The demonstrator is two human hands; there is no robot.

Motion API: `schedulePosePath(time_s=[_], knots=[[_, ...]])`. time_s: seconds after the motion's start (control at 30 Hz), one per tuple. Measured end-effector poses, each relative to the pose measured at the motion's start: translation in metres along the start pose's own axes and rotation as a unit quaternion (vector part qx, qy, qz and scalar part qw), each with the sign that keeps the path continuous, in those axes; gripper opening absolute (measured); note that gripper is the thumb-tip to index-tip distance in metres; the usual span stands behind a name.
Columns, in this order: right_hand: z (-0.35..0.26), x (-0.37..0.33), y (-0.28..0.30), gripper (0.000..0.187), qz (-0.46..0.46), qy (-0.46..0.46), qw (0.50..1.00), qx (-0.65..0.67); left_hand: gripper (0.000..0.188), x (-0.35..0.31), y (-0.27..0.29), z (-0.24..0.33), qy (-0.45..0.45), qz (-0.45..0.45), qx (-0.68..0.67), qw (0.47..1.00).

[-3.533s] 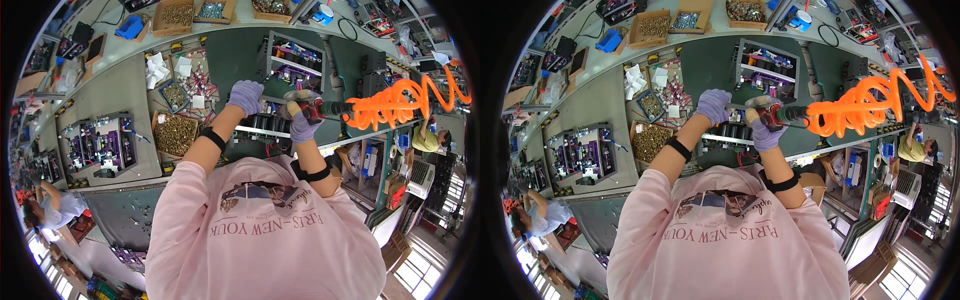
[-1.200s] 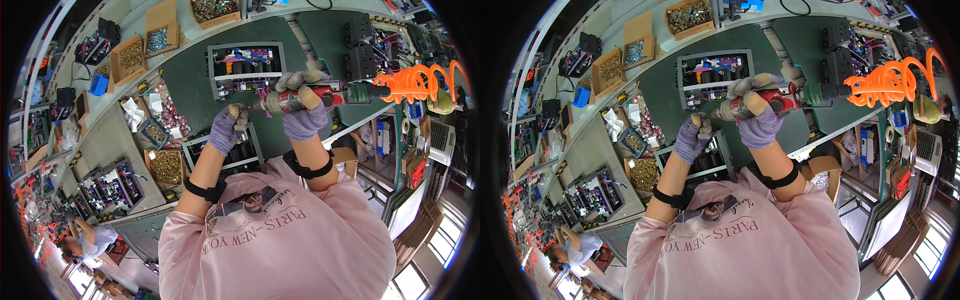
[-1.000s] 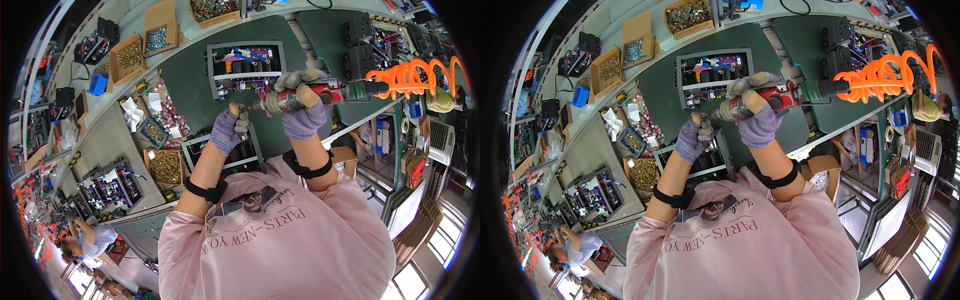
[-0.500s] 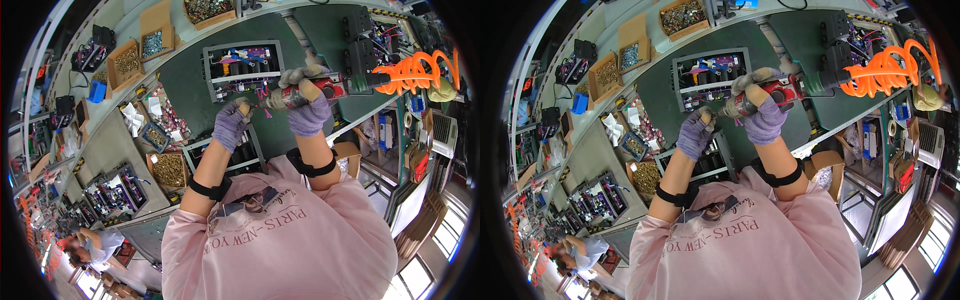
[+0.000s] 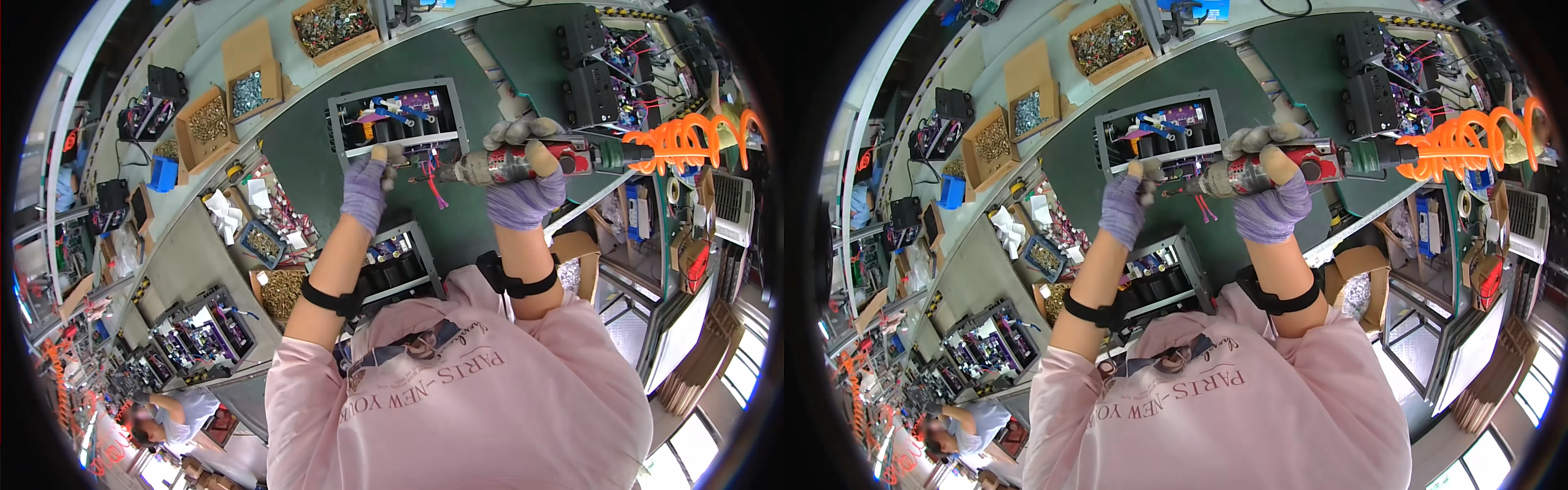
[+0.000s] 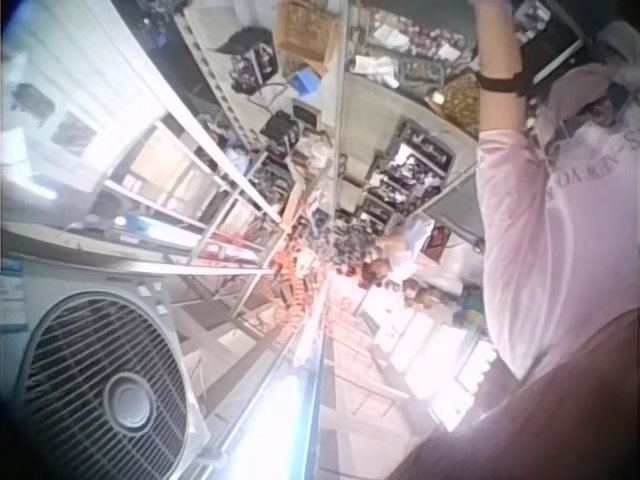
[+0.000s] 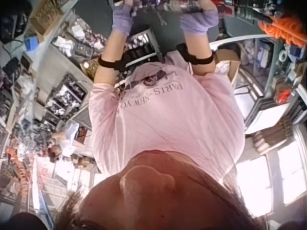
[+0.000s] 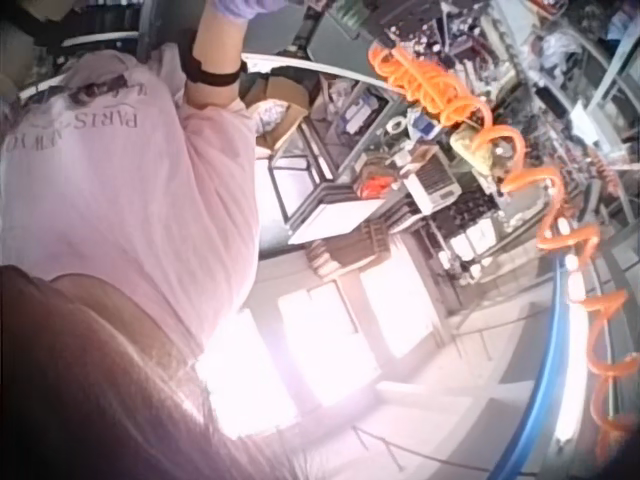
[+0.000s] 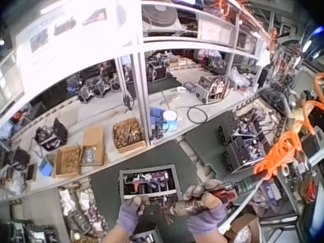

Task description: Assembling electronic components and securing them with an air screwdriver into metal power inverter housings.

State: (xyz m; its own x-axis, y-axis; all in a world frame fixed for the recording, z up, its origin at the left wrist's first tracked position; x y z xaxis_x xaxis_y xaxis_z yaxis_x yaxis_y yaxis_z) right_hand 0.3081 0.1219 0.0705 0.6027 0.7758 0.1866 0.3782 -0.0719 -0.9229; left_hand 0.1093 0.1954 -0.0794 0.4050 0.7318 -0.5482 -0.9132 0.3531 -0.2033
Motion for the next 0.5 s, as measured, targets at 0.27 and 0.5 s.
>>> schedulePosePath(time_s=[0.27, 0.5], knots=[[-0.011, 0.019, 0.012, 0.021, 0.001, 0.045, 0.998, -0.052, 0.028, 0.056, -0.017, 0.096, -0.436, 0.103, 0.629, 0.635], [-0.010, 0.052, 0.024, 0.023, -0.005, 0.107, 0.990, -0.090, 0.016, 0.067, -0.033, 0.095, -0.432, 0.043, 0.636, 0.638]])
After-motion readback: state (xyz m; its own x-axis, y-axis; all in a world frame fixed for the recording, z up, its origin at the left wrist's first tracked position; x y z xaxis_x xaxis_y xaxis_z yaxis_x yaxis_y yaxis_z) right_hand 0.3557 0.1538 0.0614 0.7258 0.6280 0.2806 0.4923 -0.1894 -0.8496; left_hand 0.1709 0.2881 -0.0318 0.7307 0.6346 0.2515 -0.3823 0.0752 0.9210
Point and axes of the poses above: each hand's wrist, its own x-axis towards the middle knuckle, its own y-axis out of the back of the hand, z = x × y, the point moved 6 cm from there along x, towards the middle knuckle, and after that the axes turned 12 degrees about x, right-handed, at the moved point
